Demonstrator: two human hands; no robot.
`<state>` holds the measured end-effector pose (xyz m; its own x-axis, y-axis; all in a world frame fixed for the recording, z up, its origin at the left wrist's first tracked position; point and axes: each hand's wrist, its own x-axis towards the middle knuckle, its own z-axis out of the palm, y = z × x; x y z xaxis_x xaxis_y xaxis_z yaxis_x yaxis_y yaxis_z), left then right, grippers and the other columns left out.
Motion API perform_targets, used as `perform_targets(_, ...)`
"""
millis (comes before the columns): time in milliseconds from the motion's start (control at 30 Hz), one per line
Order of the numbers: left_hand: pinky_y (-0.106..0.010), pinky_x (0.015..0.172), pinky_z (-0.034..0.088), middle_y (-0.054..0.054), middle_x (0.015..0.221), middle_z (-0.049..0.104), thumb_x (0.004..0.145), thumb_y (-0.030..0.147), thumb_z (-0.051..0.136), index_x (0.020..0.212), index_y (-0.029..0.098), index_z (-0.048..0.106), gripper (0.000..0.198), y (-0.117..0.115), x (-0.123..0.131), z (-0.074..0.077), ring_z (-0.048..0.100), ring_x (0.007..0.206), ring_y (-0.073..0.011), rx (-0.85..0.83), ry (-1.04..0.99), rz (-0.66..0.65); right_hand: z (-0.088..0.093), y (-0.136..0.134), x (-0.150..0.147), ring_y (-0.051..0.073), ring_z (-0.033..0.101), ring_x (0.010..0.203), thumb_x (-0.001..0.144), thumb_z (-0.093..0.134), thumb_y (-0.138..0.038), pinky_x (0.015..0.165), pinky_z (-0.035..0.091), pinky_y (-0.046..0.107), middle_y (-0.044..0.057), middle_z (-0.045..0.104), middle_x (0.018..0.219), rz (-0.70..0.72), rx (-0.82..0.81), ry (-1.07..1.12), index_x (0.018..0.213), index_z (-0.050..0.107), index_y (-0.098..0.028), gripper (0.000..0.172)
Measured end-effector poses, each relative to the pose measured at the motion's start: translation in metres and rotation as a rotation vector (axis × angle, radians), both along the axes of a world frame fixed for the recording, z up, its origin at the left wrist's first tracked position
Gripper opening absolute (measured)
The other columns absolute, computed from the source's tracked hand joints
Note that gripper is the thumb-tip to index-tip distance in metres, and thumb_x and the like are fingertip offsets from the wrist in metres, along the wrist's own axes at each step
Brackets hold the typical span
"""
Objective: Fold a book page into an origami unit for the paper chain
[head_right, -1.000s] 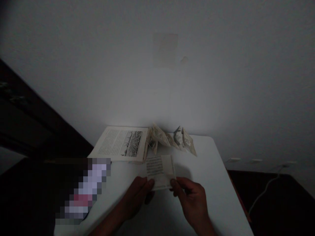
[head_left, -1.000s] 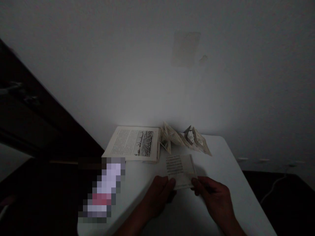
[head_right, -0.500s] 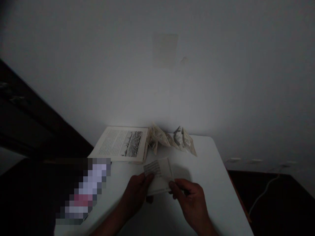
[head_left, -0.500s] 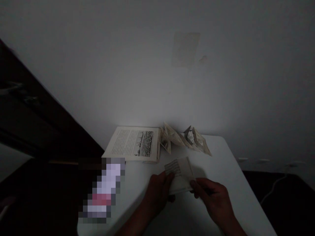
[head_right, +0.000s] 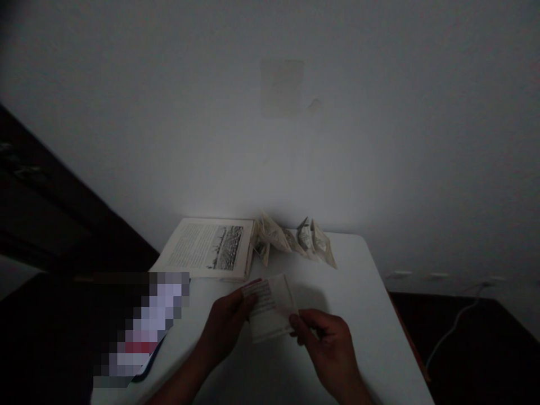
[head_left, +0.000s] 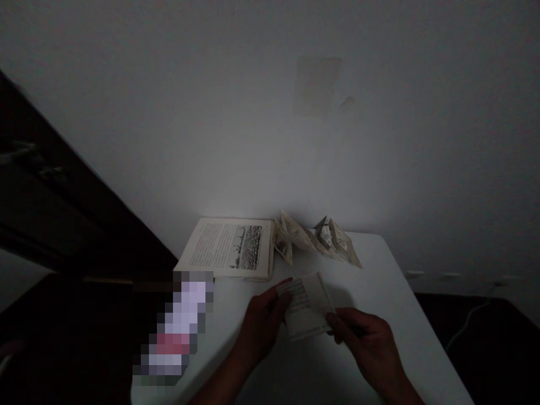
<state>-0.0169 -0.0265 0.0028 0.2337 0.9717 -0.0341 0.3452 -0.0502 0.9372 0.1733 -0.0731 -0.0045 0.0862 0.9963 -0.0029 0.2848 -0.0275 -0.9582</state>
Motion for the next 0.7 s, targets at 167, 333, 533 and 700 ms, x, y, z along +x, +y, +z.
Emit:
perform_targets(167,-0.023,0.063,0.046,-0.001,0.075,0.067,0.086,0.037,0.042,0.105,0.017,0.064,0.034,-0.001,-0.008,-0.004,0.059,0.068,-0.0143,0.023,-0.040,-0.003,0.004,0.003,0.005,0.015,0.056,0.051,0.078,0.057,-0.040,0.050,0.044,0.024,0.001,0.060,0.053,0.025,0.006,-0.050,0.062,0.065,-0.017,0.028)
perform_targets(333,-0.030,0.080,0.047,-0.004,0.101,0.066,0.077,0.030,0.058,0.120,0.021,0.051,0.044,0.009,-0.018,0.002,0.060,0.088,-0.0158,0.035,-0.113,-0.021,0.008,0.005,0.010,0.015,0.055,0.053,0.081,0.054,-0.036,0.051,0.042,0.023,0.001,0.060,0.057,0.162,0.137,-0.293,0.064,0.065,-0.019,0.028)
perform_targets(533,-0.026,0.073,0.047,-0.002,0.083,0.070,0.062,0.022,0.072,0.086,0.020,0.069,0.023,0.017,-0.006,0.023,0.062,0.076,-0.0156,0.121,0.108,-0.352,0.019,0.008,0.005,0.015,0.056,0.058,0.086,0.046,-0.030,0.055,0.040,0.024,0.003,0.062,0.062,0.403,0.277,-0.534,0.082,0.070,-0.021,0.025)
perform_targets(700,-0.023,0.063,0.044,-0.004,0.072,0.070,0.082,0.022,0.053,0.080,0.019,0.070,0.017,0.009,0.006,0.014,0.060,0.065,-0.0126,0.507,0.137,-0.405,0.024,0.012,0.003,0.014,0.056,0.053,0.082,0.051,-0.029,0.049,0.039,0.021,0.000,0.063,0.058,0.282,0.160,-0.393,0.070,0.069,-0.021,0.023)
